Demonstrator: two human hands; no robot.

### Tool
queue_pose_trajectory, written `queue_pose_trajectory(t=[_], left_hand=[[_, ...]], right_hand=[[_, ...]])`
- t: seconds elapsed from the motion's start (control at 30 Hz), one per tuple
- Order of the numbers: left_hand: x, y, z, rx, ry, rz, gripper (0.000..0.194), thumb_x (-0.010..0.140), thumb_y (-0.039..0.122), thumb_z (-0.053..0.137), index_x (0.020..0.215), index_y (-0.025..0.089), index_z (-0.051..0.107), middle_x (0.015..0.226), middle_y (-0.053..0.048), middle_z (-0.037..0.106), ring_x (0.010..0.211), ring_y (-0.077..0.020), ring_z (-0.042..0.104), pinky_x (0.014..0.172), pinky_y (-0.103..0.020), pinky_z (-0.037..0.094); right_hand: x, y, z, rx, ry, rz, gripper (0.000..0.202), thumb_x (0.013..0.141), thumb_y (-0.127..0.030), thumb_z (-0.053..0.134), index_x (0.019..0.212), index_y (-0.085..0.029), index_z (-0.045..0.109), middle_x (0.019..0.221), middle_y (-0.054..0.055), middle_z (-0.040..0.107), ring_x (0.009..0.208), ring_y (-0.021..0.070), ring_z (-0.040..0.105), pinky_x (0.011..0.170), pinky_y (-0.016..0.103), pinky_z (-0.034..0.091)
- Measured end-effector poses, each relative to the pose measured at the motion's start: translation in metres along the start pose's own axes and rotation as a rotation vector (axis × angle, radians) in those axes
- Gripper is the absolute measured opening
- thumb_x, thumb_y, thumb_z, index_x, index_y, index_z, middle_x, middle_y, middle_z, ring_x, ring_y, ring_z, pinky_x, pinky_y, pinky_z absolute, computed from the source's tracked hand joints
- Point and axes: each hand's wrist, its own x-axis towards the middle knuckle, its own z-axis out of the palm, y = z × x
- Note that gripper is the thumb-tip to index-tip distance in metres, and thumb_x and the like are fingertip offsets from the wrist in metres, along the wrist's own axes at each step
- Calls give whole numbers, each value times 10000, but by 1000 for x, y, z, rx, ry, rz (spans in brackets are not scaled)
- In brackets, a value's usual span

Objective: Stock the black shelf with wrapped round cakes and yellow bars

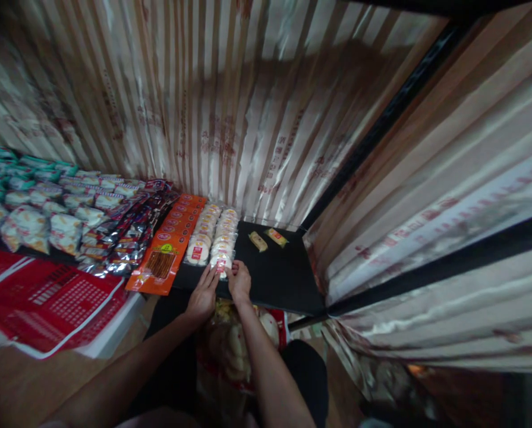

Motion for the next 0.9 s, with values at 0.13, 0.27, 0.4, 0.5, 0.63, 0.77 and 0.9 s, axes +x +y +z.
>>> queue_pose_trajectory(t=[0.13,0.27,0.4,0.5,0.63,0.77,0.9], left_hand=[[4,1,2,-9,-13,-21,586,748,-6,327,1332,15,381,1457,-166,299,1393,-249,87,1110,-403,287],[8,0,5,-21,-5,-27,604,741,4,339,1344,23,363,1463,-165,285,1394,-253,69,1113,-425,276],[12,-3,9,-27,12,-28,614,737,19,357,1350,34,358,1463,-161,289,1393,-265,67,1109,-453,275],[13,-4,13,-39,31,-29,618,739,30,362,1357,31,346,1460,-166,295,1393,-270,70,1109,-463,274],[12,-4,13,-73,56,-29,639,746,38,358,1383,76,314,1465,-149,293,1395,-263,91,1106,-490,270],[10,-5,7,-114,44,-13,626,759,49,348,1382,52,296,1468,-166,276,1397,-268,87,1110,-508,248],[6,-3,2,-102,40,-14,586,762,36,335,1348,37,350,1457,-175,289,1397,-264,85,1117,-489,243]], right_hand=[[2,-2,2,52,-3,-12,292,704,-270,561,963,-139,593,830,51,654,682,147,608,680,262,482],[5,-4,6,46,18,-15,282,715,-242,543,974,-138,583,846,59,647,700,149,608,692,260,482],[8,-2,10,27,19,-28,271,725,-231,532,982,-156,577,852,49,642,701,145,600,690,259,482],[10,-1,12,3,26,-45,270,737,-236,524,988,-152,581,877,61,637,721,148,598,708,265,483],[6,-1,13,31,46,-48,308,757,-255,512,1033,-137,578,920,83,625,759,153,601,713,271,494],[-8,-1,11,106,82,-53,383,777,-278,497,1118,-113,549,1046,136,579,835,166,605,719,281,509],[-29,4,1,156,108,-84,372,808,-291,452,1111,-101,554,1091,159,555,911,174,593,755,289,511]])
